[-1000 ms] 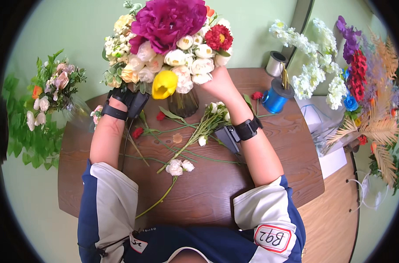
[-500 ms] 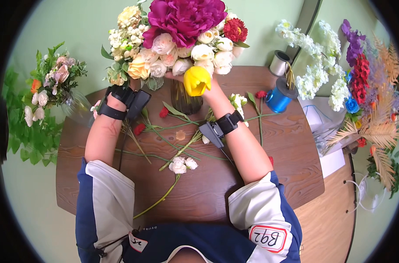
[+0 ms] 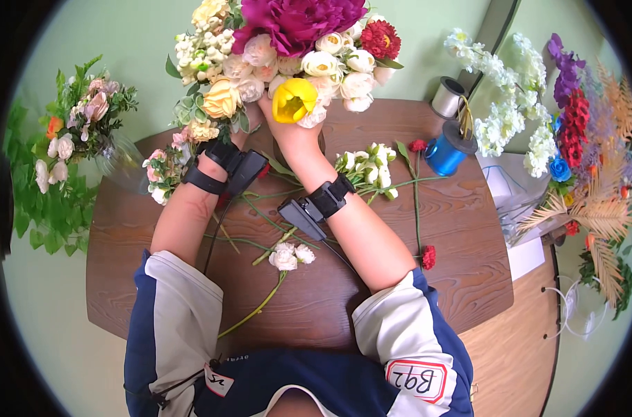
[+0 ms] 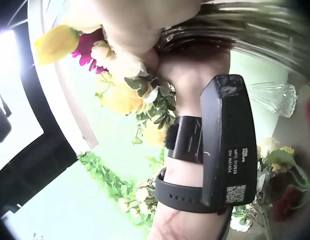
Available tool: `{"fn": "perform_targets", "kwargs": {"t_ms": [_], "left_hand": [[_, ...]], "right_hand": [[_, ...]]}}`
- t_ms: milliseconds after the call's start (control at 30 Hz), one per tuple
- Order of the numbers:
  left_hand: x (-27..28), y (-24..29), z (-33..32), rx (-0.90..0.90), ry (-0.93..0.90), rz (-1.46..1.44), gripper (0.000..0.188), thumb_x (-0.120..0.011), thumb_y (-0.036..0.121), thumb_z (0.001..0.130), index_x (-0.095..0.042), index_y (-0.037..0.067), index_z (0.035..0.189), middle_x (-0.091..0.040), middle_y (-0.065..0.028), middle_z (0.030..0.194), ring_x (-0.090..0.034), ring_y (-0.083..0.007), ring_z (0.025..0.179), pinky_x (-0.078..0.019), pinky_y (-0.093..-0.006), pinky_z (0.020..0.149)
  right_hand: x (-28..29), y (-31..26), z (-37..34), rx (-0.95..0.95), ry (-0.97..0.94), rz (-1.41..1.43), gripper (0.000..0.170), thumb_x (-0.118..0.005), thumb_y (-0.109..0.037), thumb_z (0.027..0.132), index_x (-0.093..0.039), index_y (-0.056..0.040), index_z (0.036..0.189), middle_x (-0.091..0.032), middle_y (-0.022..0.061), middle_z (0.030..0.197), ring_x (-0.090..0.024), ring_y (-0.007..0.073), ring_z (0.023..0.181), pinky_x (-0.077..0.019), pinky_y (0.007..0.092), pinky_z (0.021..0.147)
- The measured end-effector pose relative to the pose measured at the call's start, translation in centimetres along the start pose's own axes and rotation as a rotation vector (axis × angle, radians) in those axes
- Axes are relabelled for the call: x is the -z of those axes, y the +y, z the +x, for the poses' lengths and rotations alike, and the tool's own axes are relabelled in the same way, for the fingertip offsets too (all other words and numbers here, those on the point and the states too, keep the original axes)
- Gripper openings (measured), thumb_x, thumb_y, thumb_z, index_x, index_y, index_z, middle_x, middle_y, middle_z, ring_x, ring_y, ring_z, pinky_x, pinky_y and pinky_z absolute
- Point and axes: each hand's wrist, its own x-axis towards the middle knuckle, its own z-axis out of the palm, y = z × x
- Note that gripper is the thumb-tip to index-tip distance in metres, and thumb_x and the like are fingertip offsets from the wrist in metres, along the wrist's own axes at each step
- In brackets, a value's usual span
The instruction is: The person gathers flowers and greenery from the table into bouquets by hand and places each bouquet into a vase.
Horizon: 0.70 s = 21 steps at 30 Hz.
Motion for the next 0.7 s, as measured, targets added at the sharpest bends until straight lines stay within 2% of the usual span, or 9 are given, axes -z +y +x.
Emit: {"fn": "perform_targets", "kwargs": {"t_ms": [100,200,233,333,400,467,500,600,700], "left_hand": [[-0.9,-0.8,0.8,0.028,0.047,0.026,0.042,-0.06,0.027,0.082,-0.048,0.006,0.116,-0.049,-0.0062,0.115,-0.044,-0.0162,0.106,-0.0348,-0.032,0.09],[-2.4,-1.1,0.7,0.045,0.094,0.065,0.043,-0.06,0.027,0.082,-0.048,0.006,0.117,-0.049,-0.0062,0.116,-0.044,-0.0163,0.107,-0.0346,-0.0323,0.091],[-2.4,-1.2,0.4,0.049,0.108,0.077,0.043,-0.06,0.027,0.082,-0.048,0.006,0.117,-0.049,-0.0062,0.117,-0.044,-0.0164,0.108,-0.0345,-0.0324,0.092],[-2.8,-1.6,0.9,0.066,0.143,0.108,0.044,-0.06,0.027,0.082,-0.048,0.006,0.118,-0.048,-0.0063,0.119,-0.044,-0.0165,0.11,-0.0342,-0.0327,0.093],[-2.6,-1.7,0.6,0.081,0.169,0.131,0.045,-0.06,0.028,0.082,-0.048,0.006,0.119,-0.048,-0.0063,0.12,-0.043,-0.0165,0.111,-0.034,-0.0328,0.094],[-2.6,-2.0,0.7,0.101,0.198,0.157,0.046,-0.06,0.028,0.082,-0.047,0.006,0.12,-0.048,-0.0063,0.121,-0.043,-0.0166,0.112,-0.0338,-0.033,0.094],[-2.6,-2.1,0.0,0.107,0.211,0.17,0.046,-0.06,0.028,0.082,-0.047,0.007,0.12,-0.048,-0.0063,0.121,-0.043,-0.0167,0.113,-0.0337,-0.0331,0.095],[-2.6,-2.6,0.4,0.116,0.241,0.208,0.047,-0.061,0.028,0.082,-0.047,0.007,0.121,-0.048,-0.0064,0.123,-0.043,-0.0168,0.114,-0.0334,-0.0334,0.096],[-2.2,-3.0,-1.2,0.126,0.272,0.242,0.048,-0.061,0.028,0.082,-0.047,0.007,0.122,-0.047,-0.0064,0.125,-0.042,-0.0169,0.116,-0.0332,-0.0337,0.097]], "right_hand": [[-2.3,2.1,-0.4,0.167,0.063,0.03,0.023,-0.068,-0.027,0.073,-0.06,-0.0062,0.076,-0.06,0.0078,0.07,-0.058,0.0277,0.071,-0.0444,0.038,0.067],[-1.2,2.2,-1.2,0.054,-0.015,0.169,0.023,-0.067,-0.029,0.075,-0.06,-0.0063,0.078,-0.06,0.0086,0.071,-0.058,0.0282,0.072,-0.0436,0.0379,0.069],[-2.1,3.2,-0.6,0.239,-0.03,0.016,0.024,-0.065,-0.03,0.077,-0.061,-0.0065,0.083,-0.06,0.0093,0.074,-0.058,0.0278,0.074,-0.0435,0.0374,0.069],[-1.8,3.9,-0.7,0.312,-0.003,-0.134,0.023,-0.064,-0.028,0.078,-0.061,-0.0066,0.085,-0.06,0.0095,0.076,-0.058,0.0272,0.075,-0.0436,0.0373,0.071],[-1.5,3.2,-0.9,0.227,-0.016,-0.054,0.02,-0.063,-0.026,0.08,-0.06,-0.0064,0.085,-0.06,0.0099,0.076,-0.058,0.0276,0.075,-0.0436,0.0375,0.072],[-1.5,2.6,-1.0,0.004,-0.007,0.343,0.02,-0.059,-0.027,0.082,-0.06,-0.0081,0.085,-0.06,0.0098,0.077,-0.057,0.0298,0.075,-0.0438,0.0383,0.072],[-0.8,2.3,-0.2,0.272,-0.019,-0.062,0.02,-0.054,-0.027,0.084,-0.06,-0.0084,0.086,-0.06,0.0121,0.076,-0.057,0.0311,0.075,-0.0443,0.0395,0.069],[1.4,-0.9,-0.4,0.157,0.025,0.295,0.02,-0.05,-0.025,0.085,-0.059,-0.0076,0.087,-0.059,0.0137,0.076,-0.057,0.0315,0.074,-0.0441,0.0411,0.066],[1.1,0.2,0.5,0.223,0.01,0.262,0.02,-0.05,-0.023,0.085,-0.059,-0.0059,0.087,-0.059,0.0142,0.074,-0.057,0.0311,0.072,-0.0433,0.0409,0.064]]}}
